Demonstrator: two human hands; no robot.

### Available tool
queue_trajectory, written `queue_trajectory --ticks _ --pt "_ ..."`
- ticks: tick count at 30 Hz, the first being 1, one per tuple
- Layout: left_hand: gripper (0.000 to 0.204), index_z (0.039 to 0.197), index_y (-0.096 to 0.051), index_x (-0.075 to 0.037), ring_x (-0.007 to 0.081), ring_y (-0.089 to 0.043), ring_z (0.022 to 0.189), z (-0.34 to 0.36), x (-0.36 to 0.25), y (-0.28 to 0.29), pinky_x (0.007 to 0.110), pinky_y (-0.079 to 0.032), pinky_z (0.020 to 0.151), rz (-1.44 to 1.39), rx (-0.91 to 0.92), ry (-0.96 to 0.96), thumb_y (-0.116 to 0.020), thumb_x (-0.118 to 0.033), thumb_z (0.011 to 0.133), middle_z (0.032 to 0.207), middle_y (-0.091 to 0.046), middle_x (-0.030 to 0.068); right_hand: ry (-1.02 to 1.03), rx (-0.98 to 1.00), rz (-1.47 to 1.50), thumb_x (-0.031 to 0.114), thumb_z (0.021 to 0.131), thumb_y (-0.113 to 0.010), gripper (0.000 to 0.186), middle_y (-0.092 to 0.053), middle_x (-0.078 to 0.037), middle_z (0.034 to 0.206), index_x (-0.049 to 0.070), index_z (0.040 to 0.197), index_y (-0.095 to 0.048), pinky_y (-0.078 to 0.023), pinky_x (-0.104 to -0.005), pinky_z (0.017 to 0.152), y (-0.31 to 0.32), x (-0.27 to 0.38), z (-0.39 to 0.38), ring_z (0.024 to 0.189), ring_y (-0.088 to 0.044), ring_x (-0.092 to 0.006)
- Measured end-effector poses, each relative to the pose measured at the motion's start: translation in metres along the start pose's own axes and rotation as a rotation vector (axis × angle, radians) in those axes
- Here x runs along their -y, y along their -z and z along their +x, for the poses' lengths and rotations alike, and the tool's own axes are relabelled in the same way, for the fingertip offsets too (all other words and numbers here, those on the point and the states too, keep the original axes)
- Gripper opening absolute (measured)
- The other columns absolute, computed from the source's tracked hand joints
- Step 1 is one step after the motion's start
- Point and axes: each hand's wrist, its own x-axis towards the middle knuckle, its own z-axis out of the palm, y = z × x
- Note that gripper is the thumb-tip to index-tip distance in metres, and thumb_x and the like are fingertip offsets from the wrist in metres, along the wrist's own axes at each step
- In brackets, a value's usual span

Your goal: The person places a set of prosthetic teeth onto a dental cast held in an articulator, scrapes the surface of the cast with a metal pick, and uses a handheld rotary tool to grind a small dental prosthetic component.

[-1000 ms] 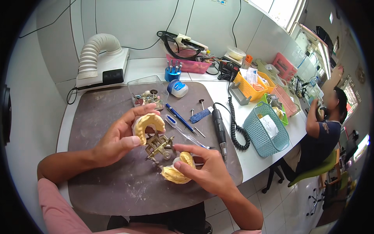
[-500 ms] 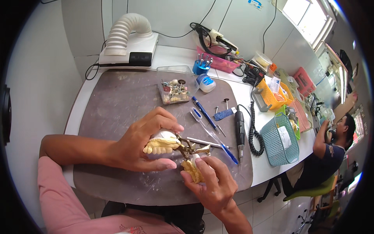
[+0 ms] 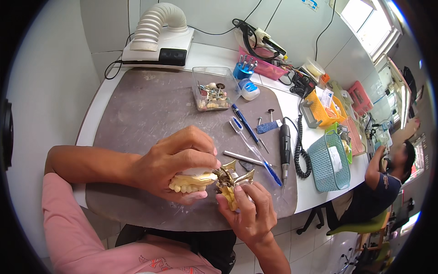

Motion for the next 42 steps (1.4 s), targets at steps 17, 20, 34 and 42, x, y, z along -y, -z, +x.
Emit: queue_trajectory --ticks 17,20,34,42 --pt "0.048 0.116 -0.053 -0.002 0.0327 -0.054 0.096 0.0044 -0.0065 0.0017 0.042 -0.048 0.084 0.043 0.024 -0.049 -0.077 -0.023 0.08 0.104 -0.052 0.0154 -0.025 -0.015 0.016 0.016 0.072 -0.088 0.049 -0.062 -0.011 0.101 0.005 0.11 -0.06 -0.057 -0.0368 0.068 -0.0013 0.0019 -0.0015 0.085 -0.068 -0.0312" --pt "0.059 0.12 -0.056 0.003 0.0335 -0.058 0.092 0.0061 -0.0075 0.0008 0.044 -0.051 0.081 0.042 -0.011 -0.082 -0.079 -0.036 0.082 0.103 -0.054 0.0169 -0.024 -0.02 0.003 0.016 0.072 -0.088 0.049 -0.062 -0.011 0.102 0.005 0.11 -0.059 -0.057 -0.0365 0.068 -0.0013 0.0012 -0.0021 0.086 -0.068 -0.0311" --pt "0.048 0.113 -0.057 0.001 0.0345 -0.056 0.095 0.0054 -0.0066 0.0007 0.042 -0.05 0.079 0.047 0.021 -0.128 -0.078 -0.029 0.082 0.103 -0.053 0.0157 -0.028 -0.013 0.013 0.016 0.073 -0.088 0.046 -0.062 -0.012 0.101 0.005 0.107 -0.058 -0.057 -0.0379 0.069 0.0002 0.0028 -0.0016 0.085 -0.067 -0.0321" --pt "0.046 0.113 -0.056 -0.001 0.035 -0.054 0.1 0.0043 -0.0085 0.0061 0.043 -0.048 0.084 0.04 0.087 -0.091 -0.078 -0.024 0.081 0.104 -0.051 0.0146 -0.023 -0.019 0.0 0.016 0.073 -0.088 0.046 -0.062 -0.012 0.101 0.005 0.107 -0.059 -0.057 -0.0373 0.069 -0.0015 0.0045 -0.0012 0.085 -0.067 -0.0316"
